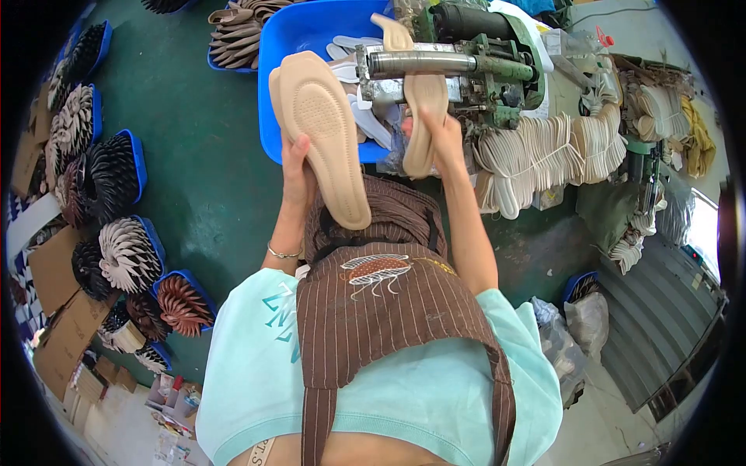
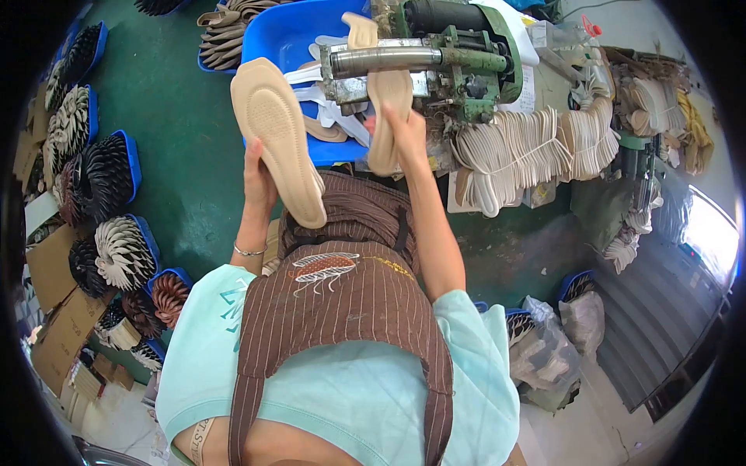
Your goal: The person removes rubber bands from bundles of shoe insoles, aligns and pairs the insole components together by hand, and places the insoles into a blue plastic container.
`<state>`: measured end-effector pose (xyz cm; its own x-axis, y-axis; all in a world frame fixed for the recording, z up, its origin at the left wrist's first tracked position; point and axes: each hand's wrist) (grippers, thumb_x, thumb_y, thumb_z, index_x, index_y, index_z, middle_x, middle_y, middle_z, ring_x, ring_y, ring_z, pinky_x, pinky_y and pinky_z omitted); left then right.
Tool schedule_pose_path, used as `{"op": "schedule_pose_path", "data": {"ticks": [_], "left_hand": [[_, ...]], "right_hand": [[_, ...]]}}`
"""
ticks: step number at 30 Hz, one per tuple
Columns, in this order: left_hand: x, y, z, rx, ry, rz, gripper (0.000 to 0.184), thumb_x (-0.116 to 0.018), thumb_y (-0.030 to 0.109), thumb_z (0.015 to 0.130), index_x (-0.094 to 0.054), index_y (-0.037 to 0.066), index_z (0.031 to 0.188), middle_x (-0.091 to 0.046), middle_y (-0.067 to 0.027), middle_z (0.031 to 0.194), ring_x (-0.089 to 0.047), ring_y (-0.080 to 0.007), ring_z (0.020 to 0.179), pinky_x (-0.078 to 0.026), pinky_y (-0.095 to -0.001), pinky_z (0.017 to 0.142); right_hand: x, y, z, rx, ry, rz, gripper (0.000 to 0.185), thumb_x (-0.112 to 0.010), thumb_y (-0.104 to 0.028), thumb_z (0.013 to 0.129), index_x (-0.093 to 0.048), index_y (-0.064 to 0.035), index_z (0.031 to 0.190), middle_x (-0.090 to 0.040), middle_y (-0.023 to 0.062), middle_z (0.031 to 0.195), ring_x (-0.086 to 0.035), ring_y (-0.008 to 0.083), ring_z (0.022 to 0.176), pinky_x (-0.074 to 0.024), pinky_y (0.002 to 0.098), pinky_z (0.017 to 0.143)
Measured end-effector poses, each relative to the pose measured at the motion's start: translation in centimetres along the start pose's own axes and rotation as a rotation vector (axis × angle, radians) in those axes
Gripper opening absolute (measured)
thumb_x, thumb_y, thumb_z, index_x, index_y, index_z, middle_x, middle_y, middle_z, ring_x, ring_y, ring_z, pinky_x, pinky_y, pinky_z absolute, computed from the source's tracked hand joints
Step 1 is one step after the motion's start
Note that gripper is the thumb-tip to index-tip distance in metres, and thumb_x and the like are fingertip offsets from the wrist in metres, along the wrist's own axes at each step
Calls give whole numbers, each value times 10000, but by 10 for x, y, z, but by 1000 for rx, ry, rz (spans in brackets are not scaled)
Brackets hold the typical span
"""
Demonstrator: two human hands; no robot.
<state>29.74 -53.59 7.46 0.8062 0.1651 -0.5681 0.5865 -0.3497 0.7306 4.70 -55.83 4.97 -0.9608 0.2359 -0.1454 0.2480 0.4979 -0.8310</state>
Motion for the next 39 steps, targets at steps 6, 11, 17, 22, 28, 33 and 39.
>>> {"op": "schedule_pose_path", "data": {"ticks": [6, 11, 17, 22, 28, 33, 39], "left_hand": [[-24, -14, 0, -209, 97, 320, 674, -644, 319, 851, -258, -3, 1300, -423, -137, 1229, -438, -205, 1135, -359, -348, 977], [-23, -25, -1, -226, 62, 234, 769, -699, 278, 821, -189, 4, 1327, -336, -148, 1300, -381, -225, 1194, -328, -361, 1002], [-41, -17, -7, -240, 21, 263, 815, -758, 69, 740, -191, 39, 1324, -338, -143, 1296, -386, -231, 1215, -350, -364, 1015], [-44, -14, -5, -190, 2, 208, 786, -761, 25, 715, -238, 30, 1302, -399, -127, 1268, -446, -220, 1172, -378, -361, 1001], [-42, -14, -2, -122, 32, 168, 678, -758, 54, 725, -351, 15, 1265, -476, -119, 1221, -481, -201, 1131, -396, -337, 975], [-28, -4, -1, -94, 100, 118, 603, -725, 84, 753, -394, 8, 1252, -516, -109, 1179, -525, -197, 1075, -428, -325, 937], [2, 9, 5, -78, 20, 1, 659, -661, 266, 813, -345, -27, 1312, -532, -148, 1180, -596, -226, 983, -521, -350, 849]], "right_hand": [[-62, -35, -58, 221, -190, -402, 417, -646, -239, 850, -535, 46, 1133, -634, 96, 864, -605, 137, 739, -496, 249, 653], [-70, -49, -72, 438, -33, -656, 570, -782, -244, 705, -533, 30, 1138, -629, 101, 934, -596, 148, 808, -498, 278, 711], [-57, -40, -73, 282, -29, -377, 545, -772, -118, 709, -477, 40, 1139, -629, 131, 975, -609, 155, 895, -514, 279, 747], [-54, -36, -77, 168, -42, 65, 429, -682, -8, 784, -472, 36, 1155, -620, 119, 1034, -609, 154, 917, -502, 278, 817], [-46, -35, -84, 66, -11, 368, 368, -626, 38, 815, -509, 25, 1163, -609, 109, 1101, -601, 160, 965, -493, 296, 860], [-12, 4, -95, 119, 171, 330, 363, -605, 63, 816, -504, 10, 1161, -595, 111, 1131, -581, 177, 1020, -461, 311, 914], [14, 25, -33, 196, 285, 138, 292, -633, -4, 817, -554, 32, 1096, -619, 83, 1048, -580, 147, 941, -456, 291, 831]]}}
Point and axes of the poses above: each hand's wrist, its own z-axis towards the middle knuckle, its own x-axis out of the back of the hand, y = z × x
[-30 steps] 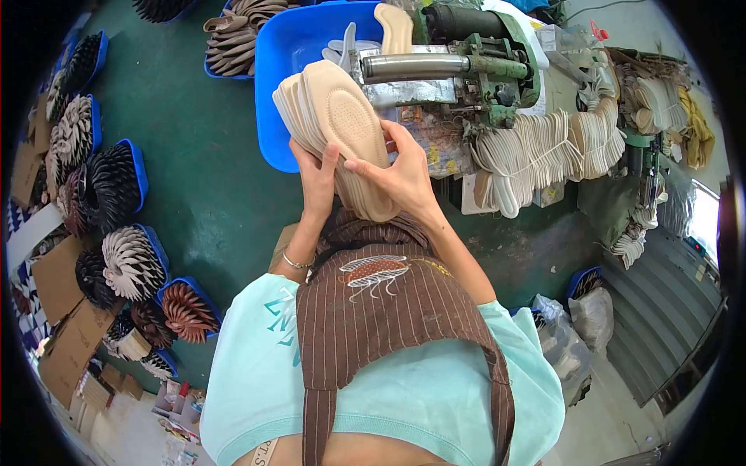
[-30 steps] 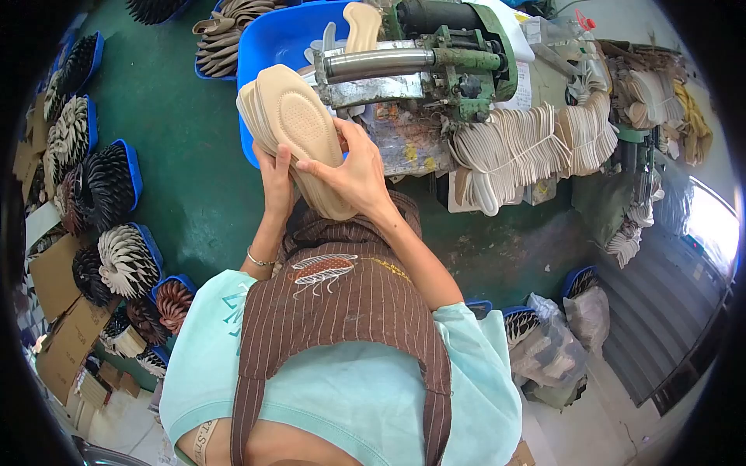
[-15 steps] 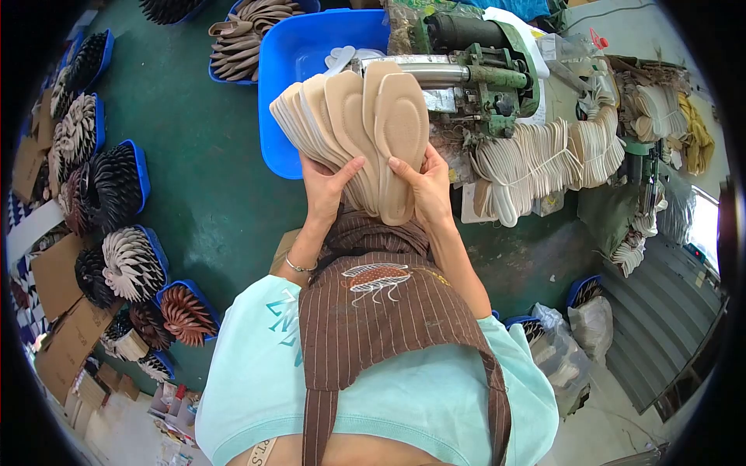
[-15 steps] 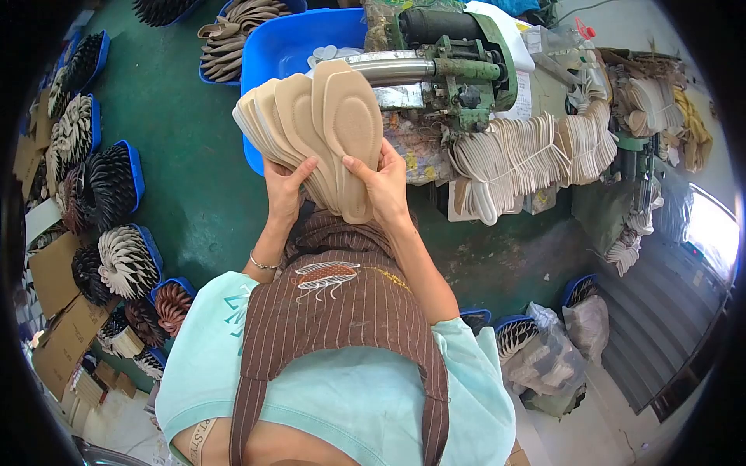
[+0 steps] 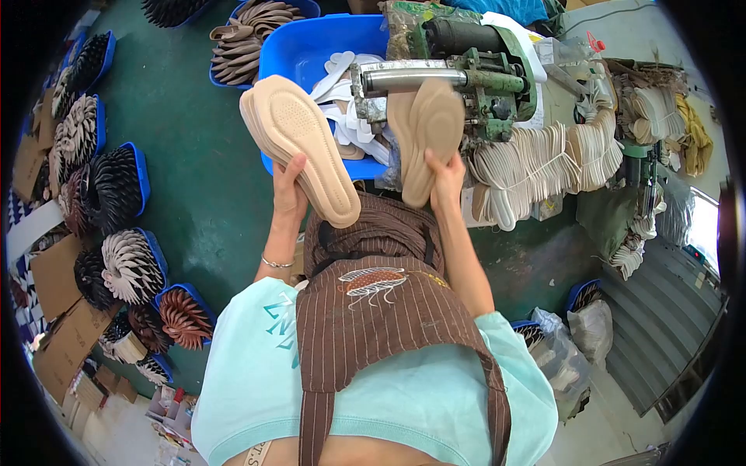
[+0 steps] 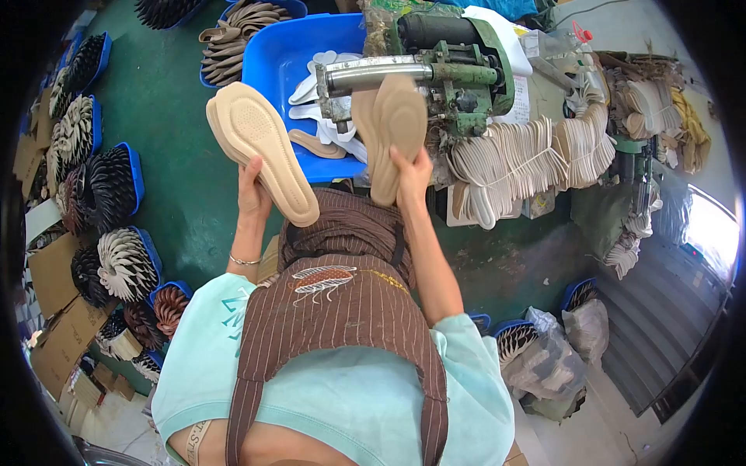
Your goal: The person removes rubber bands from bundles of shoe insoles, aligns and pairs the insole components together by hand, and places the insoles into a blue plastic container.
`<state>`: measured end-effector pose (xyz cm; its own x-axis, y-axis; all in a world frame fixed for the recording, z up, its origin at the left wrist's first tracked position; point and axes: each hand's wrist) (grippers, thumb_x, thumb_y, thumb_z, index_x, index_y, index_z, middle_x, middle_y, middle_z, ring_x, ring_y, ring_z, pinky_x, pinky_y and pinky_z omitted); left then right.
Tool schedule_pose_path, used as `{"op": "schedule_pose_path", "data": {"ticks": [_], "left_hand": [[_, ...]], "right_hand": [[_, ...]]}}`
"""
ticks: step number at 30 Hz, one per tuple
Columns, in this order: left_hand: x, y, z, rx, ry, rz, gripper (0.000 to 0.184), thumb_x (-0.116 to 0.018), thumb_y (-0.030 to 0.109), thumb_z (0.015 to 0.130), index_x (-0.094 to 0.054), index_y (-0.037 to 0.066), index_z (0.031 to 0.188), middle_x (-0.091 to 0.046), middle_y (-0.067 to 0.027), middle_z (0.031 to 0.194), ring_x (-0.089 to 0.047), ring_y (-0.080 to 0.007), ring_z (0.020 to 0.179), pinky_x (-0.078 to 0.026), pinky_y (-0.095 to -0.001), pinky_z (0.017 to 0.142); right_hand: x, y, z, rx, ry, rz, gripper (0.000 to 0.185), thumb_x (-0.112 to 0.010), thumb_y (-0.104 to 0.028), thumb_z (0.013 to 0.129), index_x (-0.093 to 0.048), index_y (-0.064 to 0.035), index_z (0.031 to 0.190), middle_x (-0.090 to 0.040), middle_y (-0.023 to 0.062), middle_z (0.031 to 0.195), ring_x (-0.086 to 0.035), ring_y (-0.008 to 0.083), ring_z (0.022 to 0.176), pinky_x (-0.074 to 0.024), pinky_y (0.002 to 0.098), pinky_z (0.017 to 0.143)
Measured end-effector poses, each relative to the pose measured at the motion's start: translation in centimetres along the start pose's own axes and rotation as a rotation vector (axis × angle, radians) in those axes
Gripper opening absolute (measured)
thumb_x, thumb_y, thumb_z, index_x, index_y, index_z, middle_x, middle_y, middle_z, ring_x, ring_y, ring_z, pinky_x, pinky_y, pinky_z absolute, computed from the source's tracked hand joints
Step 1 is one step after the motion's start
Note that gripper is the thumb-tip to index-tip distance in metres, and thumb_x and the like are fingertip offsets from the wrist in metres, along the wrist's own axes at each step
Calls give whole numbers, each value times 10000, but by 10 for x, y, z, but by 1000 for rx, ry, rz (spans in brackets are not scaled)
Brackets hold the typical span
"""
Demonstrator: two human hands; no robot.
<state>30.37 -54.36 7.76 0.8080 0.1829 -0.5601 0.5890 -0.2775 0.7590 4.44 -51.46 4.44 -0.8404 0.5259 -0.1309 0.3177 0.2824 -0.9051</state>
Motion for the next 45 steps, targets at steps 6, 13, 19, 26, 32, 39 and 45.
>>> {"op": "schedule_pose_path", "data": {"ticks": [6, 13, 19, 26, 32, 39, 45], "left_hand": [[17, -1, -4, 186, -143, -244, 806, -695, 365, 770, -308, -57, 1338, -490, -207, 1239, -582, -305, 1022, -513, -411, 884], [-12, 1, -12, 277, -335, -336, 885, -740, 382, 720, -293, -53, 1348, -456, -236, 1267, -404, -460, 1213, -370, -658, 951], [-27, 12, -14, 217, -463, -269, 866, -743, 341, 717, -292, -35, 1354, -465, -236, 1251, -505, -396, 1134, -512, -513, 862], [-8, -11, -23, 285, -157, -74, 682, -730, 192, 723, -397, -17, 1280, -537, -145, 1182, -574, -214, 1029, -489, -325, 868], [-30, -15, -17, 29, -96, 245, 501, -744, 52, 710, -521, -23, 1152, -597, -97, 1078, -575, -170, 985, -473, -300, 843], [-43, -30, -22, -90, -36, 250, 478, -759, 65, 727, -533, -18, 1140, -600, -84, 1065, -577, -166, 966, -470, -292, 840], [-36, -27, -21, 125, -107, 56, 594, -716, 91, 762, -410, 4, 1263, -531, -106, 1174, -531, -187, 1063, -461, -305, 869]], "right_hand": [[-11, -24, -26, 191, -48, 67, 374, -645, -24, 818, -521, 16, 1169, -618, 82, 1070, -581, 155, 943, -448, 303, 850], [-12, -7, 18, 105, -101, -131, 249, -649, -79, 831, -577, 38, 1039, -639, 60, 940, -575, 114, 821, -465, 271, 741], [-23, -14, -21, -171, -214, 34, 261, -580, -54, 862, -525, 51, 1095, -645, 161, 892, -663, 252, 761, -562, 354, 679], [-45, -41, 15, -137, -282, -52, 312, -528, -220, 929, -552, 49, 1084, -658, 153, 919, -661, 186, 789, -555, 312, 711], [-74, -37, -53, -76, -601, -74, 368, -635, -157, 868, -524, 48, 1153, -637, 136, 1049, -611, 147, 954, -516, 263, 794], [-68, -39, -60, -68, -382, 23, 361, -641, -9, 830, -498, 14, 1162, -639, 130, 1023, -611, 133, 905, -507, 268, 811], [-45, -31, -57, -102, -290, 350, 383, -570, 46, 855, -446, -41, 1208, -626, 124, 1053, -609, 168, 957, -508, 292, 835]]}}
Point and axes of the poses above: each hand's wrist, its own z-axis towards the middle knuckle, its own x-axis out of the back of the hand, y = z × x
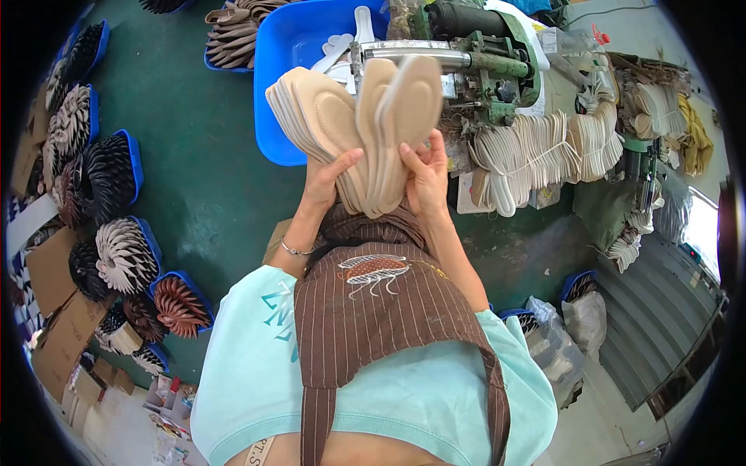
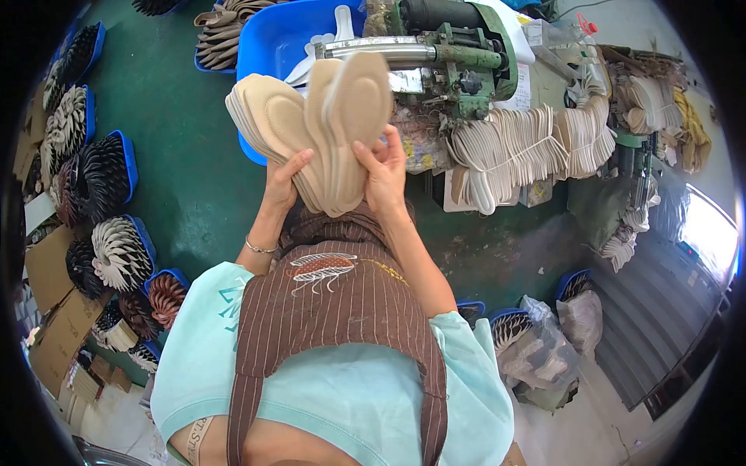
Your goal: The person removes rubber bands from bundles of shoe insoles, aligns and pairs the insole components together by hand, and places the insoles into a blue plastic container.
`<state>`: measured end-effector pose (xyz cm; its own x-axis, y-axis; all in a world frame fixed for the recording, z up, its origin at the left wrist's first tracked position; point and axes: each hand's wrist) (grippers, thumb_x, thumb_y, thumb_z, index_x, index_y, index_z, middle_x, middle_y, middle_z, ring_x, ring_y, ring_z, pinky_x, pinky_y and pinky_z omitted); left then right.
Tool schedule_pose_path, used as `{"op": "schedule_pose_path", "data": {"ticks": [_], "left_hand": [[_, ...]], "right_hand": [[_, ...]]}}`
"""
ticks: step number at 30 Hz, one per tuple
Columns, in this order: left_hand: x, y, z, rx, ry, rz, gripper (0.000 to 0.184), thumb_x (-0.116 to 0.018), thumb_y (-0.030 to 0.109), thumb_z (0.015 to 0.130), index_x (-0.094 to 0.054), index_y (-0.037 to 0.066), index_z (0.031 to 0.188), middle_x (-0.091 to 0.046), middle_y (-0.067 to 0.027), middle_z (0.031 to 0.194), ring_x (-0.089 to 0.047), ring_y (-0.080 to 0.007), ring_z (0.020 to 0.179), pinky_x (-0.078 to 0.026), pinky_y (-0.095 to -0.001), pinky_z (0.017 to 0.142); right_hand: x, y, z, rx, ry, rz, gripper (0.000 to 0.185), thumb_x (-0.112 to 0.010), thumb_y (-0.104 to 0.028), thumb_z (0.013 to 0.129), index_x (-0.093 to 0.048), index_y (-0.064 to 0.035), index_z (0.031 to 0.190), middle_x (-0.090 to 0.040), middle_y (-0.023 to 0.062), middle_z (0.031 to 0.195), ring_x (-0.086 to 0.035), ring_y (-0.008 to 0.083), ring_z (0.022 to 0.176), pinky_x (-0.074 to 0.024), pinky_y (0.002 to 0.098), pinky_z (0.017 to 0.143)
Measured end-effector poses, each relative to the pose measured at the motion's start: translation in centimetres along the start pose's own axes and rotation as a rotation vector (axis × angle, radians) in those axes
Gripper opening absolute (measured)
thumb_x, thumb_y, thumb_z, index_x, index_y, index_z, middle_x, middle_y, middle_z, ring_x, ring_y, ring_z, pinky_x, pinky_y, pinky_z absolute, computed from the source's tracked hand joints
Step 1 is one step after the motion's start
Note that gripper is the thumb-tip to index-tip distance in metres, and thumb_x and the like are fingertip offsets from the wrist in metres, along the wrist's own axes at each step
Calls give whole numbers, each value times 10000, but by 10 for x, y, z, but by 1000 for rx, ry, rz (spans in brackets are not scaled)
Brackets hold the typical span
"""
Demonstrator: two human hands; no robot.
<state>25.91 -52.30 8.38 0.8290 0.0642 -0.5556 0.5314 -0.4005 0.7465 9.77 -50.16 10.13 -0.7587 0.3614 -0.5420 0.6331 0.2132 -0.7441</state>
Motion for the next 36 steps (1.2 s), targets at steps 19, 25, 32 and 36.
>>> {"op": "schedule_pose_path", "data": {"ticks": [19, 25, 32, 36], "left_hand": [[32, 2, -4, 144, -33, -400, 565, -618, 144, 786, -392, -26, 1276, -550, -157, 1162, -557, -259, 1071, -460, -385, 936], [32, 1, -4, 110, -49, -332, 542, -597, 140, 782, -406, -71, 1243, -570, -199, 1135, -601, -289, 1012, -503, -405, 896], [25, 3, -9, 93, 6, -265, 541, -611, 108, 774, -402, -60, 1243, -567, -185, 1123, -606, -277, 995, -513, -398, 884], [17, 4, -8, 135, -72, -145, 529, -640, 93, 765, -431, -31, 1234, -571, -143, 1110, -596, -231, 988, -503, -353, 862]], "right_hand": [[55, 13, 11, 447, 105, -616, 406, -530, 30, 874, -419, -13, 1261, -505, 69, 1237, -523, 139, 1080, -407, 290, 924], [45, -15, 66, 338, 17, -495, 112, -584, -51, 882, -537, 9, 964, -613, 12, 848, -525, 48, 728, -418, 210, 636], [72, 16, 40, -10, 155, -451, 204, -553, -114, 907, -537, 55, 1022, -649, 108, 797, -644, 170, 645, -520, 281, 576], [28, -12, 69, 30, 131, -455, 243, -534, -183, 927, -563, 53, 978, -652, 116, 790, -650, 178, 654, -518, 279, 584]]}}
Point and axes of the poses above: each hand's wrist, its own z-axis towards the middle knuckle, its own x-axis out of the back of the hand, y = z × x
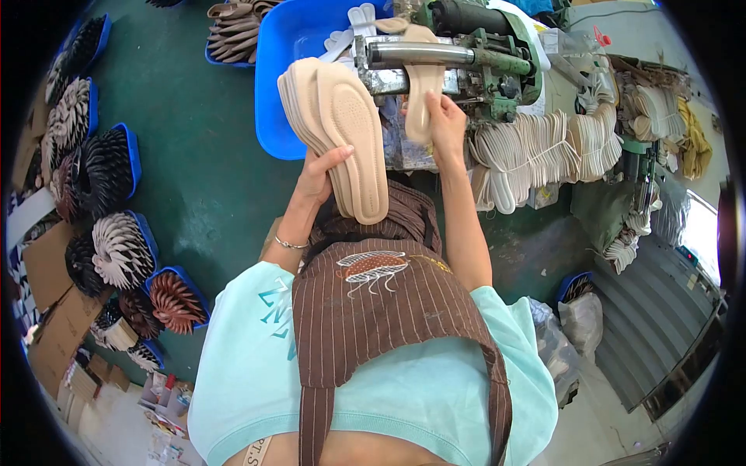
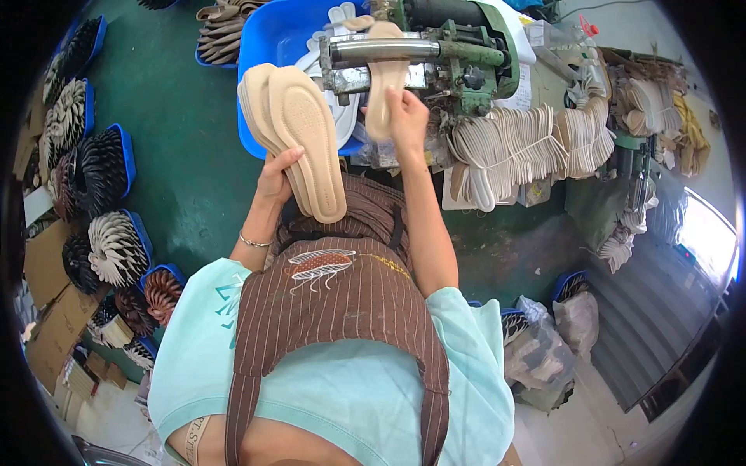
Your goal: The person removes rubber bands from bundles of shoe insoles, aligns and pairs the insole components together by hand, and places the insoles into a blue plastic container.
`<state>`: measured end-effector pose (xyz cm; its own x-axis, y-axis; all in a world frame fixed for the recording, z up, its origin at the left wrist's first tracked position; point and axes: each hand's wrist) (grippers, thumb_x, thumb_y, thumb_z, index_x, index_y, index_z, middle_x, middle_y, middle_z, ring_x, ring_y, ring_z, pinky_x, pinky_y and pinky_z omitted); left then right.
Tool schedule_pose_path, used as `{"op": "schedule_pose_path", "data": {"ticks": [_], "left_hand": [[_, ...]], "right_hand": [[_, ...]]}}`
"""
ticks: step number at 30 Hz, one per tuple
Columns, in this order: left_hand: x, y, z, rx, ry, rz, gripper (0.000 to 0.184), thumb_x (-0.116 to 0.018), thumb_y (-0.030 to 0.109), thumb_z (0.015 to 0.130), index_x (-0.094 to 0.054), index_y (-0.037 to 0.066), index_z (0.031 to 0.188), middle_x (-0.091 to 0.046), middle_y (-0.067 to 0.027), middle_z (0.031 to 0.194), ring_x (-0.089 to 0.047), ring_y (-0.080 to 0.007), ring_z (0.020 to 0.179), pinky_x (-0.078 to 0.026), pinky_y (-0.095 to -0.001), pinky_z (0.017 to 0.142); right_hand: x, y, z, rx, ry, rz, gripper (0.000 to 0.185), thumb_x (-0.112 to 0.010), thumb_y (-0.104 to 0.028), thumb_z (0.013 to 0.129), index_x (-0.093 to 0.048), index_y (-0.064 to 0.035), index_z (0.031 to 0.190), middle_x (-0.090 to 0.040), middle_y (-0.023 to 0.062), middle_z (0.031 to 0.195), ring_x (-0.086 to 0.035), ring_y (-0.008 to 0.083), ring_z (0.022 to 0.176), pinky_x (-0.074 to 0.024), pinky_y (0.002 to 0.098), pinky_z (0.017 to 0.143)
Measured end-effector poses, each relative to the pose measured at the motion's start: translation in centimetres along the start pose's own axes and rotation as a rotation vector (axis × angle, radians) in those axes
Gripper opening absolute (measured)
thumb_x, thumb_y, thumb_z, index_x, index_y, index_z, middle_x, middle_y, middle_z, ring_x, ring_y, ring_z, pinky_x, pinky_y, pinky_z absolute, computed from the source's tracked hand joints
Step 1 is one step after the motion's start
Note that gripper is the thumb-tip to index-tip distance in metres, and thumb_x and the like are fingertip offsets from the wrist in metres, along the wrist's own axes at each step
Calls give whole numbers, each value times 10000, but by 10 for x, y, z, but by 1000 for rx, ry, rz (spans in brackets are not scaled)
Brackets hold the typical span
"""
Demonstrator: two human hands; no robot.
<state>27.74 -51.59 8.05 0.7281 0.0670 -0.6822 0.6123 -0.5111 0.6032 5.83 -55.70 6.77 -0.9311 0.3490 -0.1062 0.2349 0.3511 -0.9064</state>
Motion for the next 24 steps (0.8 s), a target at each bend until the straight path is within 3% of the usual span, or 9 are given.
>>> {"op": "schedule_pose_path", "data": {"ticks": [4, 6, 8, 10, 12, 14, 16, 18, 24], "left_hand": [[-18, 4, 8, -140, -35, 345, 500, -701, 74, 742, -494, -19, 1187, -597, -111, 1080, -590, -181, 966, -496, -305, 814], [-18, 4, 9, -151, -32, 355, 476, -722, 53, 736, -520, -22, 1160, -613, -108, 1055, -602, -176, 941, -502, -294, 796], [-13, 1, 12, -133, -34, 497, 470, -726, 55, 746, -518, -22, 1160, -621, -114, 1028, -618, -181, 899, -507, -296, 788], [-21, 7, 11, -83, -32, 385, 452, -737, 69, 745, -533, -21, 1138, -626, -111, 1016, -620, -176, 898, -511, -295, 778], [-25, 5, 10, -27, -31, 272, 434, -748, 83, 745, -549, -19, 1117, -630, -107, 1003, -621, -171, 897, -514, -295, 768], [-25, 4, 13, -17, -37, 329, 404, -765, 111, 740, -576, -19, 1074, -637, -94, 993, -622, -157, 895, -517, -291, 758], [-26, 1, 15, -96, -12, 405, 397, -769, 119, 739, -584, -21, 1061, -639, -90, 995, -622, -150, 883, -519, -290, 750], [-22, -1, 21, -177, 11, 477, 391, -774, 127, 737, -592, -23, 1049, -641, -85, 996, -623, -142, 872, -521, -290, 743], [-19, -8, 21, -209, 142, 580, 424, -795, 170, 722, -599, -17, 1049, -646, -83, 989, -608, -125, 875, -512, -282, 761]], "right_hand": [[-31, -15, -53, -185, -253, -59, 204, -564, -182, 915, -567, 20, 938, -656, 102, 830, -628, 133, 709, -511, 269, 640], [-24, 2, -62, -137, -263, 6, 176, -607, -168, 890, -601, -16, 979, -645, 58, 893, -591, 86, 761, -481, 249, 670], [-2, 8, -53, -94, 76, 135, 173, -660, -107, 836, -574, 16, 921, -638, 56, 829, -576, 85, 690, -487, 248, 630], [30, 19, -11, -117, 201, -63, 183, -668, -102, 818, -578, 16, 924, -632, 45, 785, -558, 79, 654, -476, 240, 615], [30, 10, 19, 59, 191, -163, 168, -664, -107, 813, -583, 14, 897, -622, 39, 751, -539, 77, 623, -469, 238, 594], [6, -6, 13, 30, 201, -106, 167, -651, -139, 839, -598, 16, 869, -637, 50, 783, -560, 77, 663, -472, 224, 615], [-24, -12, -21, -124, 12, 110, 265, -648, -211, 862, -591, 21, 976, -646, 48, 879, -585, 73, 796, -484, 226, 695], [-42, 7, -52, -224, -186, -7, 223, -608, -175, 891, -570, 10, 1010, -658, 80, 946, -602, 84, 838, -497, 239, 747], [-45, 11, -72, -69, -179, 225, 203, -578, -33, 879, -480, -9, 1055, -638, 109, 996, -601, 123, 902, -495, 253, 789]]}}
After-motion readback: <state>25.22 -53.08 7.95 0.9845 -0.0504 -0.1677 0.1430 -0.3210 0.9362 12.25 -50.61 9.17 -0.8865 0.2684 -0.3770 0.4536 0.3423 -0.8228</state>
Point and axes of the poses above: each hand's wrist, its own z-axis towards the middle knuckle, its own x-axis out of the back of the hand, y = z × x
